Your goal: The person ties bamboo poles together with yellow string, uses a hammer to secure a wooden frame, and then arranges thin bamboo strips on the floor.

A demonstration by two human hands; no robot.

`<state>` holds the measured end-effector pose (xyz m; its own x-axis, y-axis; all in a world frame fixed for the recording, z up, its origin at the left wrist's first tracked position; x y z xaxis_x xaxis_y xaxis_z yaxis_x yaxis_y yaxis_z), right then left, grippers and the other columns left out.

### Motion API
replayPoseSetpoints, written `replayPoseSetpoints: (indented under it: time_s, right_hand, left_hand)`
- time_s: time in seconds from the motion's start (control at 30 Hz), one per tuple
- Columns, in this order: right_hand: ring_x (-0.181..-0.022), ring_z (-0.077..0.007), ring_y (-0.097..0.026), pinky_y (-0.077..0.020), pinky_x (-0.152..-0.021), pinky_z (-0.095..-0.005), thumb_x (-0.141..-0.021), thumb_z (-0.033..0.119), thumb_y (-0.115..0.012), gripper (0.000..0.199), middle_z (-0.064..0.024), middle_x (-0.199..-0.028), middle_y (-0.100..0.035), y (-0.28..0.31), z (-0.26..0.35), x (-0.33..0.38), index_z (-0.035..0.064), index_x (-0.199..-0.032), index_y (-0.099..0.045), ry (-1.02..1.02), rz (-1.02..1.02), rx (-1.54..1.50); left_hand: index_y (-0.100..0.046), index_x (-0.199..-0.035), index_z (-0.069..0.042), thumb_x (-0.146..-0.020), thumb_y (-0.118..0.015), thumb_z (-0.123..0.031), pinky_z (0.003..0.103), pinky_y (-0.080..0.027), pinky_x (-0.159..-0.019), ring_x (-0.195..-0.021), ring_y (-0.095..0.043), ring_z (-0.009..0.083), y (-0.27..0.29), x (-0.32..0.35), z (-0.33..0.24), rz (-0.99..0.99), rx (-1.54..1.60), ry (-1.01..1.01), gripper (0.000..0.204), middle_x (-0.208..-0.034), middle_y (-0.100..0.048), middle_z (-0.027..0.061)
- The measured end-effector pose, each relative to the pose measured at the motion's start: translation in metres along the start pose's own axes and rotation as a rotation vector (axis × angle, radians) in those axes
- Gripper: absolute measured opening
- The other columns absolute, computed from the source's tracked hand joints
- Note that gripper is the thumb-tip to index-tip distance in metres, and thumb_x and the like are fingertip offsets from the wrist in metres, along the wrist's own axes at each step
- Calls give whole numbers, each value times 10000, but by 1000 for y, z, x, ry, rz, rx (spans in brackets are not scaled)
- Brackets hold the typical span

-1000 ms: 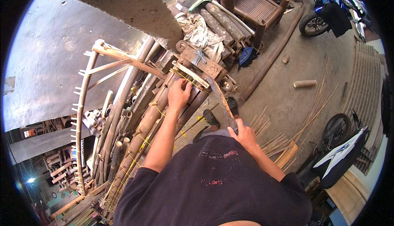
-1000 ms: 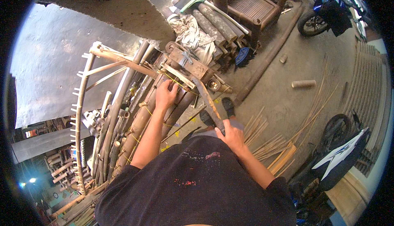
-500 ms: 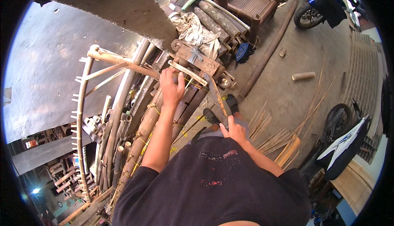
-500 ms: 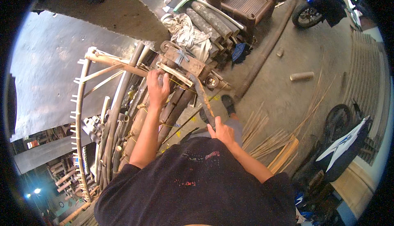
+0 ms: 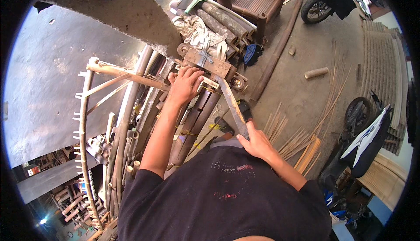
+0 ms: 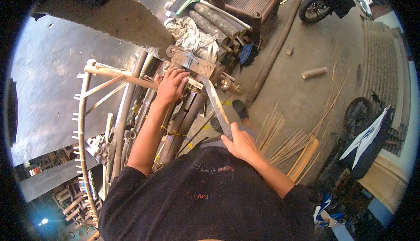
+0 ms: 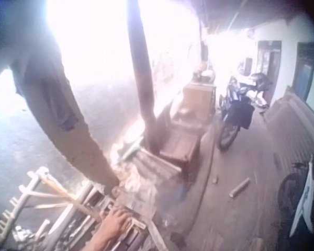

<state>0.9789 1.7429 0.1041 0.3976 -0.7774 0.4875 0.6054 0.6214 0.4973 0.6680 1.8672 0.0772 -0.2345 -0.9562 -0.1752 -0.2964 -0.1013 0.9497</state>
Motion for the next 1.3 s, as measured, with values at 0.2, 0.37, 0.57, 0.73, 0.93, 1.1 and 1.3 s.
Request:
replayPoseSetpoints:
  time_s: [0.2,0.37,0.57,0.73,0.93,1.1,1.3]
  right_hand:
    - [-781,-551,-647,-483,-685,-620,-960,389,-642,477,-348,-764,-639,-35,-25,-10,19,-1129,-394,-34,-83,70]
    - [-764,-556,-634,-474,-675,-614,-960,387,-652,503,-347,-762,-619,-31,7,-2,-22,-1081,-385,36,-42,-47]
    - [-814,-551,-636,-483,-715,-593,-968,366,-642,472,-364,-808,-623,-7,36,7,-19,-1074,-389,-67,112,-129]
    - [-807,-557,-638,-491,-705,-596,-968,366,-640,474,-376,-807,-625,-16,23,6,-21,-1073,-389,-54,2,29]
    - [-765,-547,-641,-492,-685,-583,-969,359,-637,465,-355,-765,-628,-18,23,1,-23,-1066,-391,15,14,3]
    - [-765,-528,-646,-485,-688,-560,-965,368,-642,474,-338,-782,-633,-12,33,6,-29,-1046,-397,-10,113,-232]
    - [-825,-515,-656,-493,-726,-558,-948,400,-658,499,-326,-831,-646,-4,20,9,-22,-1072,-421,-18,69,-105]
  left_hand:
    - [-676,-1281,-212,-987,-613,-277,496,-295,-1011,-1309,-520,233,16,-3,-1,162,43,14,307,-1307,-652,9]
    - [-682,-1234,-243,-950,-668,-376,487,-317,-978,-1246,-541,227,16,-5,5,134,14,-57,313,-1246,-650,-5]
    - [-698,-1183,-239,-954,-661,-364,495,-323,-958,-1203,-550,232,9,-2,11,89,68,-59,263,-1189,-660,-12]
    - [-690,-1176,-226,-949,-662,-365,516,-323,-958,-1198,-552,245,6,-3,10,78,61,-61,267,-1191,-659,-5]
    - [-676,-1203,-219,-942,-667,-375,507,-343,-966,-1212,-541,266,16,-9,6,176,12,-54,304,-1201,-648,3]
    - [-665,-1209,-171,-950,-657,-342,470,-392,-1030,-1213,-535,308,11,-8,12,195,51,-80,310,-1222,-642,44]
    - [-660,-1222,-166,-953,-668,-312,494,-363,-1056,-1233,-527,307,21,-12,-4,225,6,-40,306,-1236,-633,54]
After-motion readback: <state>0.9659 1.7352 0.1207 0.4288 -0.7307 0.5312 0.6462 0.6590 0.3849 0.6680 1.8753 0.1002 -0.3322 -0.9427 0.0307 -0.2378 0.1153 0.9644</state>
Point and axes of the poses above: each hand's wrist, its own x-axis away from the middle knuckle, its own y-axis out of the back of the hand, z = x × y, the point moved 2 cm from there along -x, towards the middle knuckle
